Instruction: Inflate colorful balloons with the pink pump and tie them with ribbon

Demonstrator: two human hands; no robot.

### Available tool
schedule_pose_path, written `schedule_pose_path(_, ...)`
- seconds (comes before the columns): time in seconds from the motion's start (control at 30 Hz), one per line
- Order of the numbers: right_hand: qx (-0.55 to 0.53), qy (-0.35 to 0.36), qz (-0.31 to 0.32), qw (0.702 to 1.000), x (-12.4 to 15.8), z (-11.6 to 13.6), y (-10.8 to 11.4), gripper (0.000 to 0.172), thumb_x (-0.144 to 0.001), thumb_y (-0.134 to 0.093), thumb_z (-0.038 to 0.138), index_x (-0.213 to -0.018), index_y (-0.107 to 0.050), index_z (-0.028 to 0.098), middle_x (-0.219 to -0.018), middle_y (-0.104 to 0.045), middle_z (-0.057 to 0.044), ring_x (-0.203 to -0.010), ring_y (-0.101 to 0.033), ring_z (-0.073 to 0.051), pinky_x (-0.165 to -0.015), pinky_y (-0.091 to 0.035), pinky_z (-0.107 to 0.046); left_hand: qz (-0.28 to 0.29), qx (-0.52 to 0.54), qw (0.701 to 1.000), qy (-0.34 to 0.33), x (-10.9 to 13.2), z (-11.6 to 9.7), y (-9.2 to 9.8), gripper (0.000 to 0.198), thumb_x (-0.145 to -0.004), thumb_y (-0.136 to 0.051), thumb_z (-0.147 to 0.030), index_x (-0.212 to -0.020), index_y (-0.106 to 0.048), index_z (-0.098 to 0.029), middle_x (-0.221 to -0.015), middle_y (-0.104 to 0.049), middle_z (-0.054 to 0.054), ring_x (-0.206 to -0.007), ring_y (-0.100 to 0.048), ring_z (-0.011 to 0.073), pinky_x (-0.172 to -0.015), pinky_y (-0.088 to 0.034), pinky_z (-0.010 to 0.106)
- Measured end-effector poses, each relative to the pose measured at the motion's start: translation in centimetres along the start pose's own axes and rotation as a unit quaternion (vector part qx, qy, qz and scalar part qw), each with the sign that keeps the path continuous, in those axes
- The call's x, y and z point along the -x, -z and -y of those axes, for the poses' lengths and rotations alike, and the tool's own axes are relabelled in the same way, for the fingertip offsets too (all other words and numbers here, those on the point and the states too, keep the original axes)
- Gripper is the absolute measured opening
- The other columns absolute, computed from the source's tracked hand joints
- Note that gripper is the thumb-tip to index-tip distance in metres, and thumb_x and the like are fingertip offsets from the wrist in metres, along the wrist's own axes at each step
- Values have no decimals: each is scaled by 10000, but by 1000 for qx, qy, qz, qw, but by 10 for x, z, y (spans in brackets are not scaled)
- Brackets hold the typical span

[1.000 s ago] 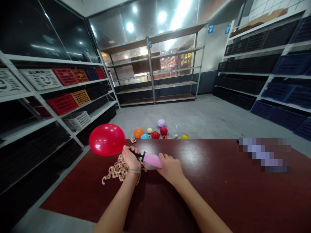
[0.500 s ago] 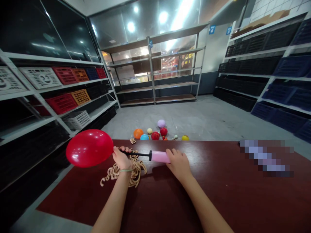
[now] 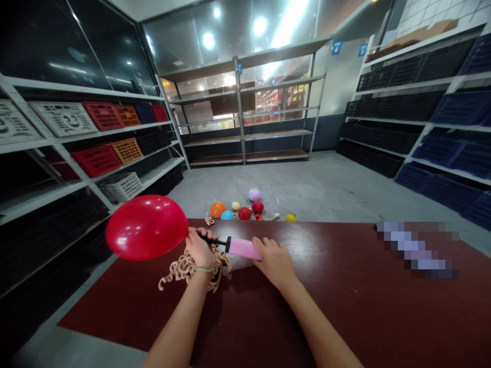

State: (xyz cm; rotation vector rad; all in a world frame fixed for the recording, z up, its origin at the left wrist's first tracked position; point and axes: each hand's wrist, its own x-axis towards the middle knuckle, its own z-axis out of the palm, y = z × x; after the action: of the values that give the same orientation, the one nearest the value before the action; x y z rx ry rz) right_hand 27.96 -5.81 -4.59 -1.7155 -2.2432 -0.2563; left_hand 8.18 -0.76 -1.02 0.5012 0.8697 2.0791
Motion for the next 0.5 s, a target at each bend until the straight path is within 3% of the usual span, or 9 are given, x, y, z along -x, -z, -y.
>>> schedule_pose_path(0.17,0,-30,20,999,-3,-18,3,350,-795,-581,232,-1143,-546,245,-1026,-633,-46,-930,-579,-224,-742,-336,-310,-40,38,998,-24,-14,-12,6,212,-910,-515,-385,-813,-388,-245,-627,-404,-51,-459,-418,100,-458,-373,260)
schedule_pose_path(0.33,-23,-30,35,999,1,10,2,385,-782,-604,270,-1159,-531,250,-1031,-641,-36,-941,-596,-226,-674,-336,-297,-83,54,995,-34,-15,-18,5,179,-927,-473,-350,-821,-389,-234,-610,-377,-57,-434,-372,83,-421,-314,228)
schedule_pose_path(0.4,-35,-25,44,998,3,23,2,431,-778,-616,295,-1195,-512,258,-1037,-649,-34,-923,-610,-221,-646,-330,-289,-67,45,997,-14,-7,-13,1,185,-922,-470,-348,-809,-388,-226,-586,-374,-64,-412,-359,77,-408,-295,220)
schedule_pose_path(0.5,-51,-40,42,997,4,29,1,466,-784,-619,310,-1230,-490,272,-1052,-657,-35,-907,-621,-205,-635,-328,-275,0,29,999,23,8,2,-4,222,-912,-488,-395,-802,-399,-224,-574,-406,-67,-409,-394,86,-414,-330,225)
